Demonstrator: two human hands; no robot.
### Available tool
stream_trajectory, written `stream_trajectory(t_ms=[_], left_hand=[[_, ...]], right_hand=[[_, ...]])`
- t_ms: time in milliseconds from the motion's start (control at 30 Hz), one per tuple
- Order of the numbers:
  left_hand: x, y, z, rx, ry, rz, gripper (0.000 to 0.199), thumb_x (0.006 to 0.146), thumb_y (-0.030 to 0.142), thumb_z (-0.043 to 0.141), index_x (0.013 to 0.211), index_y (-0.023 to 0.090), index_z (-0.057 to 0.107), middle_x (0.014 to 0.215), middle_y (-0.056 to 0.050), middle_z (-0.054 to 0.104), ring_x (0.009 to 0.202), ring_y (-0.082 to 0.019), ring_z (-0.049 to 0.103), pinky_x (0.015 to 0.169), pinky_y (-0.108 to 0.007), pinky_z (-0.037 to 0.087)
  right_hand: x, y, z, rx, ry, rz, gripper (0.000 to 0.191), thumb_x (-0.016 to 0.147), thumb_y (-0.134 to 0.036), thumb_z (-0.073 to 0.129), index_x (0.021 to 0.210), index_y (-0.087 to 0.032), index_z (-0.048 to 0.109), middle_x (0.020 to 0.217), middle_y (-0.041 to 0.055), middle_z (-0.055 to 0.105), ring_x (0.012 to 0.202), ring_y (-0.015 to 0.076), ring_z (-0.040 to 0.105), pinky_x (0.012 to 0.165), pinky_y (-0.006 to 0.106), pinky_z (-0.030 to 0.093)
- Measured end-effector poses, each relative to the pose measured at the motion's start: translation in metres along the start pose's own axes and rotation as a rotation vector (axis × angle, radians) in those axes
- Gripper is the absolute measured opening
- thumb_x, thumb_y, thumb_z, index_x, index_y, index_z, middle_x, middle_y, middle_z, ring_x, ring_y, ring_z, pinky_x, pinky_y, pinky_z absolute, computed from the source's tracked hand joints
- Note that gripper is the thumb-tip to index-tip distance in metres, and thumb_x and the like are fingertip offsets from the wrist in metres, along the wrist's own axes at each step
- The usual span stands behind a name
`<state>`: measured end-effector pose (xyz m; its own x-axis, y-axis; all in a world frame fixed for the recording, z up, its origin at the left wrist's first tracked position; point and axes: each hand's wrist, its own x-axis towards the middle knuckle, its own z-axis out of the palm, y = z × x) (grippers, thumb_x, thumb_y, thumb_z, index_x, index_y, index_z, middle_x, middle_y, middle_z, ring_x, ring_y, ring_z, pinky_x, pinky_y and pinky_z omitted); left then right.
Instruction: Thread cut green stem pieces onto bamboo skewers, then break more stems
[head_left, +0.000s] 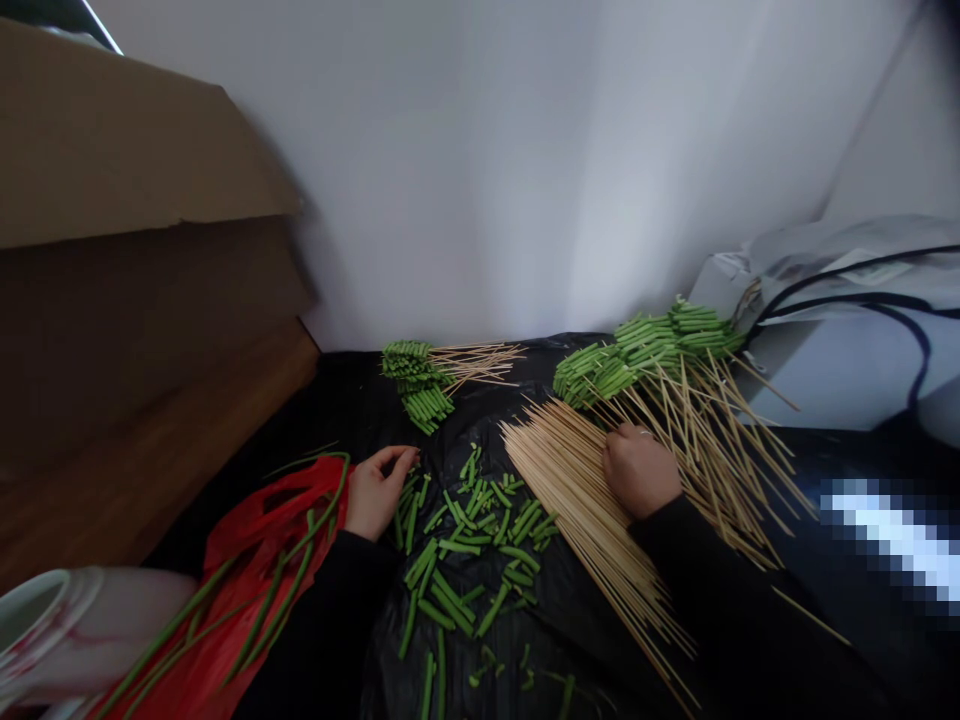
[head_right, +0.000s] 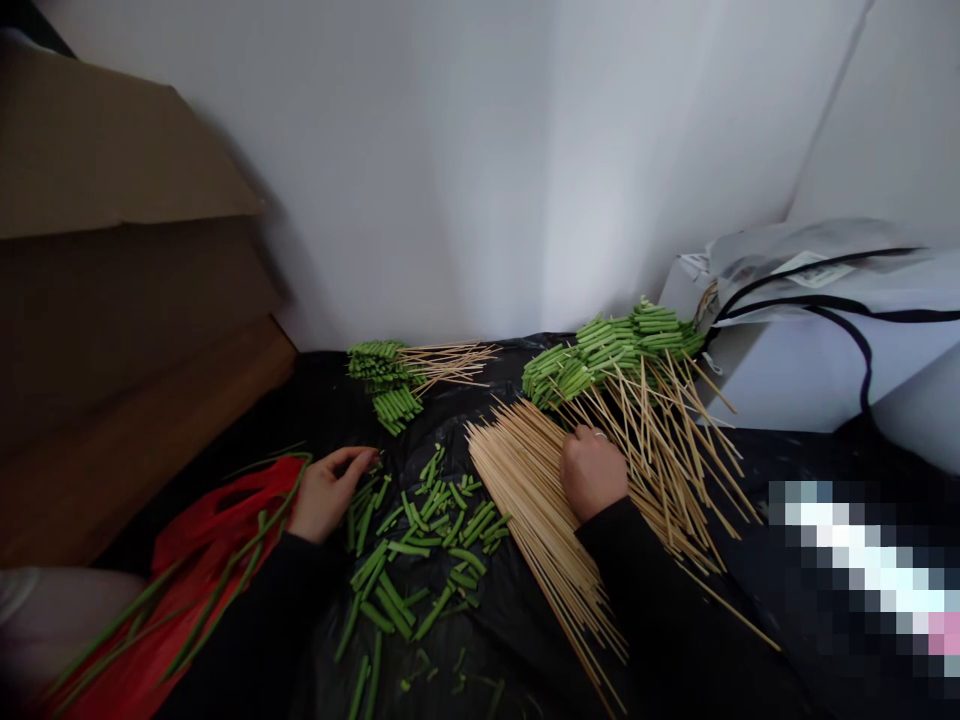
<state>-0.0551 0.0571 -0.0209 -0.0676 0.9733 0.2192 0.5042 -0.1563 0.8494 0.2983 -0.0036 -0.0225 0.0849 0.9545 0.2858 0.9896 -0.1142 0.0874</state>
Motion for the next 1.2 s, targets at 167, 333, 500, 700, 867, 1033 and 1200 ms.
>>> stream_trajectory(t_ms=[167,333,500,700,867,1033,1200], left_hand=[[0.000,-0.001,0.001,-0.003,0.001,0.008,0.036,0.075,0.049,0.062,0.083,0.015,0.072,0.080,-0.007,0.074,0.078,-0.022,0.067,0.073,-0.031,0.049],[0.000,-0.001,0.001,-0.006,-0.003,0.002,0.036,0.076,0.048,0.061,0.084,0.015,0.072,0.082,-0.007,0.074,0.080,-0.022,0.067,0.075,-0.030,0.049],[0.000,-0.002,0.002,-0.008,-0.009,0.000,0.035,0.077,0.047,0.061,0.084,0.014,0.071,0.081,-0.007,0.074,0.079,-0.022,0.067,0.074,-0.030,0.049],[0.000,-0.005,0.001,0.008,-0.023,0.013,0.037,0.077,0.049,0.060,0.086,0.015,0.071,0.083,-0.007,0.074,0.080,-0.022,0.067,0.075,-0.030,0.049],[0.000,-0.005,0.002,0.021,-0.019,0.011,0.038,0.076,0.050,0.060,0.085,0.015,0.071,0.082,-0.008,0.074,0.080,-0.023,0.067,0.075,-0.031,0.049],[0.000,-0.004,0.002,0.027,-0.019,0.013,0.037,0.077,0.049,0.060,0.086,0.016,0.072,0.083,-0.007,0.074,0.081,-0.023,0.067,0.075,-0.031,0.048],[0.000,-0.003,0.002,0.022,-0.019,0.012,0.036,0.077,0.049,0.061,0.085,0.015,0.072,0.082,-0.007,0.074,0.080,-0.022,0.067,0.075,-0.030,0.048]], right_hand=[[0.001,0.000,0.002,0.009,0.011,0.009,0.021,0.088,-0.019,0.043,0.079,-0.013,0.061,0.089,0.0124,0.061,0.087,0.0220,0.055,0.066,0.030,0.034],[0.001,0.001,0.002,0.032,0.021,0.009,0.019,0.087,-0.012,0.042,0.087,-0.014,0.060,0.091,0.0107,0.060,0.089,0.0214,0.052,0.067,0.030,0.032],[0.003,0.004,-0.001,0.086,-0.016,-0.042,0.018,0.081,-0.011,0.047,0.076,-0.017,0.063,0.087,0.0091,0.060,0.092,0.0211,0.050,0.072,0.029,0.033],[0.004,0.002,-0.008,0.147,-0.081,-0.133,0.025,0.086,-0.023,0.047,0.070,-0.016,0.065,0.081,0.0094,0.061,0.084,0.0189,0.051,0.081,0.030,0.033],[0.004,0.002,-0.005,0.183,-0.102,-0.106,0.022,0.086,-0.025,0.047,0.077,-0.015,0.065,0.085,0.0099,0.062,0.085,0.0192,0.052,0.078,0.029,0.033],[0.007,0.005,0.001,0.211,-0.096,-0.080,0.017,0.084,-0.026,0.050,0.082,-0.016,0.064,0.087,0.0075,0.063,0.086,0.0175,0.054,0.081,0.027,0.033],[0.007,0.005,0.005,0.181,-0.084,-0.062,0.025,0.089,-0.023,0.043,0.077,-0.015,0.064,0.084,0.0096,0.064,0.085,0.0186,0.054,0.078,0.029,0.033]])
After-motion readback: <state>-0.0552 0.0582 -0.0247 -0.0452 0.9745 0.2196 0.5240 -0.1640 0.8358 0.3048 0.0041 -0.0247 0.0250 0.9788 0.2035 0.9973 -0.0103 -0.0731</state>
